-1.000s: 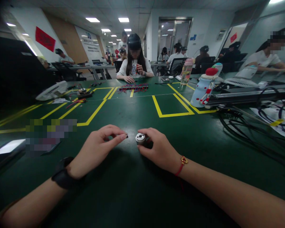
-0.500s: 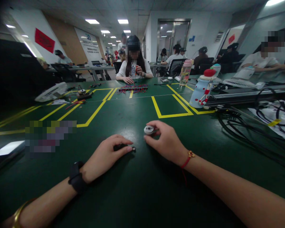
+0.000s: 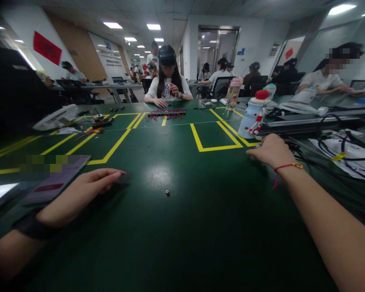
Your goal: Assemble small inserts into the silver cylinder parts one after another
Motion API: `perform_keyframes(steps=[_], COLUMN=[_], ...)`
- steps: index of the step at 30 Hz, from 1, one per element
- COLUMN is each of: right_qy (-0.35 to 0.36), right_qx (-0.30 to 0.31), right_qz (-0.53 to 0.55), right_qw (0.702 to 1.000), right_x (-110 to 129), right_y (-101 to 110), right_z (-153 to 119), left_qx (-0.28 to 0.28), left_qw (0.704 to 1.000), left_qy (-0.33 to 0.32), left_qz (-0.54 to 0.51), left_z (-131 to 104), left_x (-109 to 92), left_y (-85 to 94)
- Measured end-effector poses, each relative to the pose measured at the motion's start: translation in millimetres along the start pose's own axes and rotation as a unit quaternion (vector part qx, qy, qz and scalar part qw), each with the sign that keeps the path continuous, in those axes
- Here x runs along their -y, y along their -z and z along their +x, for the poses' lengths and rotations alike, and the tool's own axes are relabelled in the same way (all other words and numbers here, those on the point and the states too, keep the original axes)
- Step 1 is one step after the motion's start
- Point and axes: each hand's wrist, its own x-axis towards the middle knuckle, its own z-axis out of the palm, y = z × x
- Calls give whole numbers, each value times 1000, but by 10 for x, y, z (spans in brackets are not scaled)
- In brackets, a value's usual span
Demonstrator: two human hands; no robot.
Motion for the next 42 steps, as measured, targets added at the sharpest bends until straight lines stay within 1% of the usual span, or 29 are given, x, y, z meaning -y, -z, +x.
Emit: perform_keyframes(steps=[2,3,4,5,6,7,8,9,10,11,12,13,14,16,17,18,19,20,22,23,25,27,32,34,36,39,41,42], right_qy=[25,56,95,138,200,254,298,331,352,360,360,354,341,290,251,197,145,91,-8,-44,-84,-94,-112,-121,-134,-159,-160,-156], right_qx=[-34,-41,-27,4,67,124,163,200,223,236,240,230,206,114,61,9,-25,-25,16,44,86,103,120,130,132,124,125,128], right_qz=[-11,-6,10,34,95,137,162,180,184,183,180,179,175,138,103,51,-7,-57,-123,-140,-147,-137,-146,-131,-121,-164,-175,-164], right_qw=[999,998,995,990,973,949,927,904,890,884,883,889,901,940,961,979,989,994,992,988,982,981,976,975,975,966,963,966], right_x=[367,595,837,1081,1311,1517,1689,1820,1908,1953,1955,1917,1841,1586,1415,1223,1020,816,447,301,106,27,-5,-22,-35,-47,-60,-70], right_y=[-40,-73,-114,-163,-217,-271,-323,-368,-402,-421,-422,-403,-362,-221,-128,-28,72,165,309,354,393,388,361,364,368,369,365,361], right_z=[-148,-256,-384,-527,-678,-825,-959,-1067,-1142,-1176,-1166,-1113,-1020,-748,-592,-438,-297,-178,-19,22,51,49,77,95,105,101,90,82], left_qx=[-6,-9,-10,-11,-10,-9,-8,-9,-10,-10,-9,-6,-2,3,4,5,5,4,2,0,-1,-1,2,7,11,14,14,14], left_qw=[1000,1000,1000,1000,1000,1000,999,999,999,999,999,999,999,999,999,999,999,999,999,998,998,998,999,999,999,999,998,998], left_qy=[-4,-5,-7,-9,-11,-15,-18,-21,-24,-26,-27,-26,-24,-20,-17,-16,-16,-18,-24,-26,-27,-22,-16,-12,-9,-11,-14,-15], left_qz=[0,3,8,13,17,22,27,33,37,41,44,46,46,46,45,44,44,44,48,50,55,58,48,48,47,51,55,56], left_z=[-1,1,4,8,11,12,12,10,7,1,-5,-12,-20,-32,-37,-40,-42,-41,-34,-30,-23,-21,-33,-38,-41,-42,-43,-43], left_x=[-5,-16,-27,-35,-39,-38,-33,-27,-21,-17,-17,-20,-26,-47,-58,-69,-77,-83,-87,-85,-74,-58,-26,-27,-35,-47,-48,-47], left_y=[-26,-43,-59,-73,-83,-89,-92,-91,-88,-84,-80,-76,-73,-71,-72,-74,-78,-82,-92,-96,-101,-101,-90,-89,-89,-88,-83,-81])
